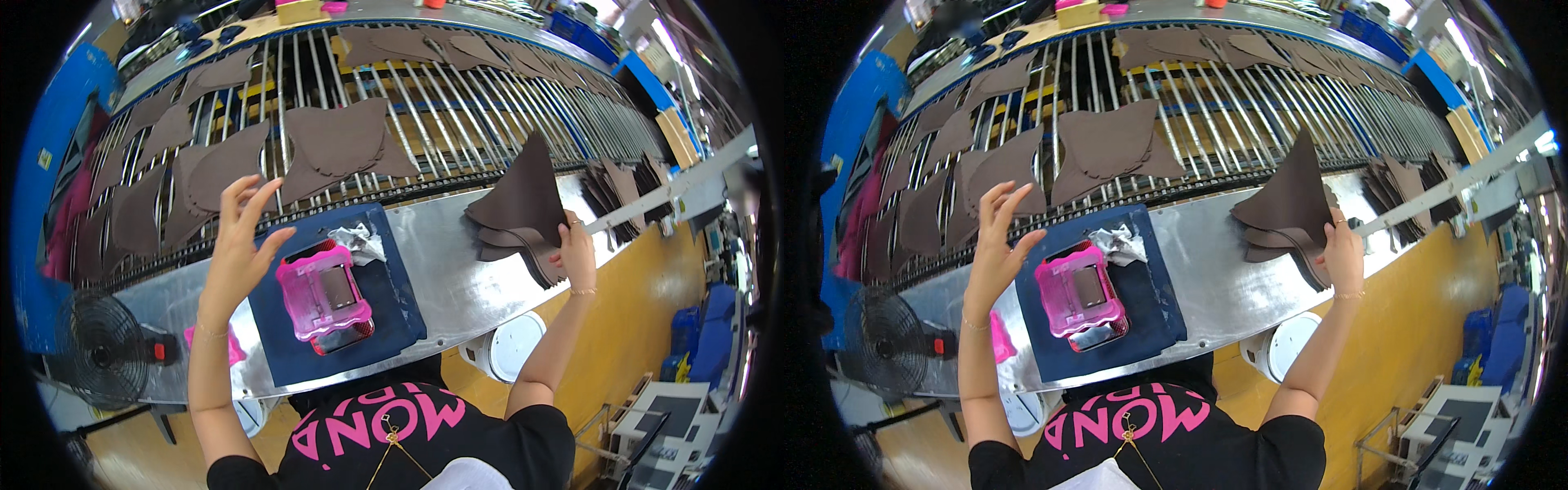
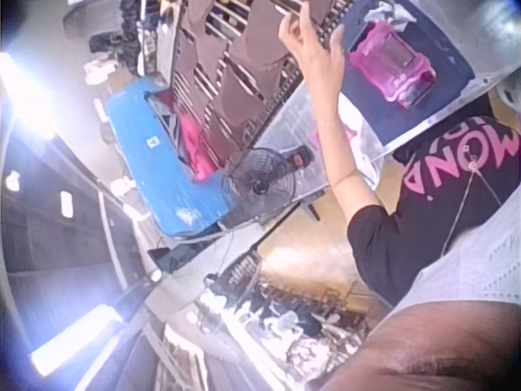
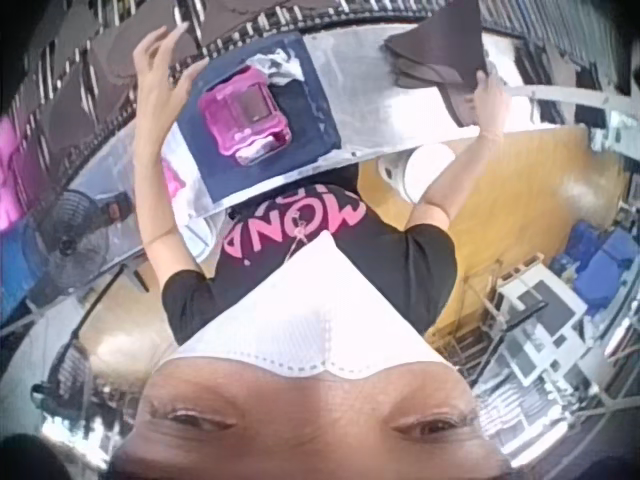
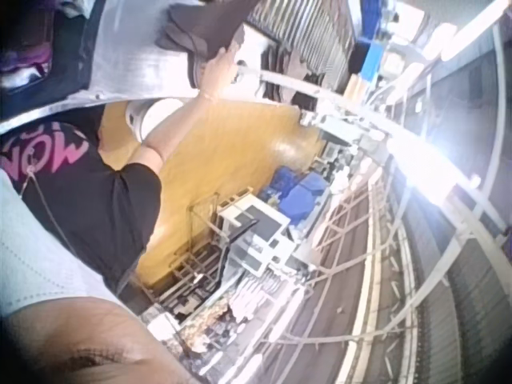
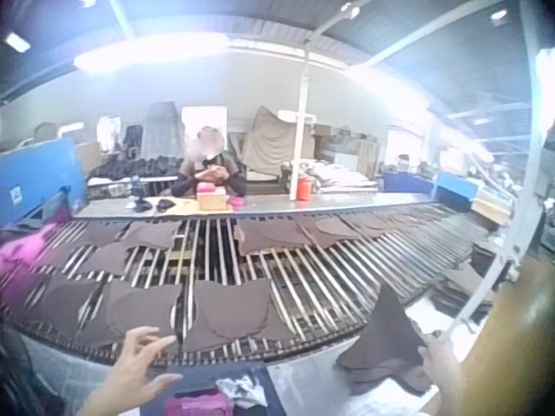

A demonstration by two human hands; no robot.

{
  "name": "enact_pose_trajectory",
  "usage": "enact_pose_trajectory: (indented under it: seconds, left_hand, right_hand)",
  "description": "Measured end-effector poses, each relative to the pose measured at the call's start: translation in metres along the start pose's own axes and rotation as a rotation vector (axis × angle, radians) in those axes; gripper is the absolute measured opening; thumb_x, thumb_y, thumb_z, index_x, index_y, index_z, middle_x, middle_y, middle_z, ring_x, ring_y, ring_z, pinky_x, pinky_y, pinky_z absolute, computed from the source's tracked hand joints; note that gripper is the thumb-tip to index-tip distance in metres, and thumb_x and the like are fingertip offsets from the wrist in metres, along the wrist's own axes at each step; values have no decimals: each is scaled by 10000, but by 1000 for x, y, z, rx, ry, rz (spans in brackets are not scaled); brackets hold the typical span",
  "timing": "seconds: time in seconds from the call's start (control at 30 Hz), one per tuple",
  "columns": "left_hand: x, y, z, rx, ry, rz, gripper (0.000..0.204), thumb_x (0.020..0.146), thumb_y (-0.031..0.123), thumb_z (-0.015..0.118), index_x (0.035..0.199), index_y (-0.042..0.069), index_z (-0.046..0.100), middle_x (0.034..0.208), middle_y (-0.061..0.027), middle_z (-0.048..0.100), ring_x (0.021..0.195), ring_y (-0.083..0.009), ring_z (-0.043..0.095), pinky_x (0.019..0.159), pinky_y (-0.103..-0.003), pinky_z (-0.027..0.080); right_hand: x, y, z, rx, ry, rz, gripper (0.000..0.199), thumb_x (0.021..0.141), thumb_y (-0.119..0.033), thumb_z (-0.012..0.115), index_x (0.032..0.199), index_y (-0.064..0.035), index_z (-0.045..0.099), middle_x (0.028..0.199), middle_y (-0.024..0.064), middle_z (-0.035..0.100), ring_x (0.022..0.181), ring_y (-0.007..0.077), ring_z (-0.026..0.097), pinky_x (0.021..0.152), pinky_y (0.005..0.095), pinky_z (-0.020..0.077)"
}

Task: The person repeatedly picks up brown fabric pieces from a conveyor belt and places them into a stack on the table. The person handles the pieces one at a time, moving them from the belt to the growing pile.

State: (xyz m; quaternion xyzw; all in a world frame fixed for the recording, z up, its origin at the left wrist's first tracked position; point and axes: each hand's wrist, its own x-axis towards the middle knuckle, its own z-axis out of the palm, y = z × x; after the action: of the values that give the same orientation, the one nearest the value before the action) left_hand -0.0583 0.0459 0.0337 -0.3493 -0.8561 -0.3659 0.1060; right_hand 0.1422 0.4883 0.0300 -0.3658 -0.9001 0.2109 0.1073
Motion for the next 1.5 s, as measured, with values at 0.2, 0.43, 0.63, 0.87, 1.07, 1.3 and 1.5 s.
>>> enact_pose_trajectory:
  seconds: [0.2, 0.43, 0.63, 0.87, 1.07, 1.3, 1.5]
  left_hand:
    - [9, 16, 22, -165, 20, -35, 690, 770, 176, 745, 1370, 96, 415, 1358, -129, 322, 1218, -273, 414, 1011, -368, 366]
    - [-2, 12, -7, -997, 74, -486, 382, 913, 172, 591, 1230, -11, 479, 1069, -142, 623, 930, -221, 638, 726, -318, 537]
    - [-65, 0, -108, -476, 359, -422, 259, 930, 199, 571, 1072, -17, 579, 683, -56, 608, 562, -107, 592, 460, -206, 449]
    - [-104, 7, -128, -179, 540, -374, 185, 855, 39, 646, 1036, 0, 637, 714, -27, 604, 599, -74, 584, 566, -201, 462]
    - [-112, 5, -115, -187, 302, -515, 74, 867, 20, 618, 889, -47, 594, 708, -8, 533, 608, -53, 573, 539, -184, 453]
    - [-100, 0, -53, -248, 0, -449, 40, 838, -65, 583, 871, -75, 563, 724, -75, 500, 571, -132, 607, 488, -238, 480]
    - [-53, 17, -8, 25, -138, -89, 70, 769, 97, 674, 831, 65, 667, 755, -69, 554, 638, -294, 574, 570, -375, 464]
  right_hand:
    - [-44, -101, -21, 394, 42, -480, 290, 978, -188, 475, 1204, -7, 500, 649, 96, 612, 439, 125, 580, 408, 215, 447]
    - [-62, -174, 31, 1262, -338, -704, 291, 971, -112, 453, 1201, 44, 364, 808, 175, 618, 485, 206, 611, 432, 264, 503]
    - [-80, -205, 108, 771, -286, -900, 202, 767, -69, 732, 945, -10, 656, 860, 113, 680, 726, 212, 661, 654, 291, 497]
    - [-98, -215, 147, 669, -186, -1093, 115, 726, -37, 754, 830, -26, 704, 771, 59, 693, 685, 183, 653, 635, 272, 487]
    - [-90, -185, 151, 507, -59, -1196, 184, 687, -8, 718, 859, -70, 692, 791, 58, 677, 713, 253, 624, 836, 433, 432]
    - [-75, -124, 135, 416, -49, -1128, 227, 699, 15, 649, 899, -89, 625, 838, 41, 675, 776, 200, 627, 863, 372, 349]
    - [-73, -42, 132, 491, -29, -652, 185, 713, 53, 661, 874, -37, 650, 808, 62, 659, 776, 194, 570, 809, 320, 421]
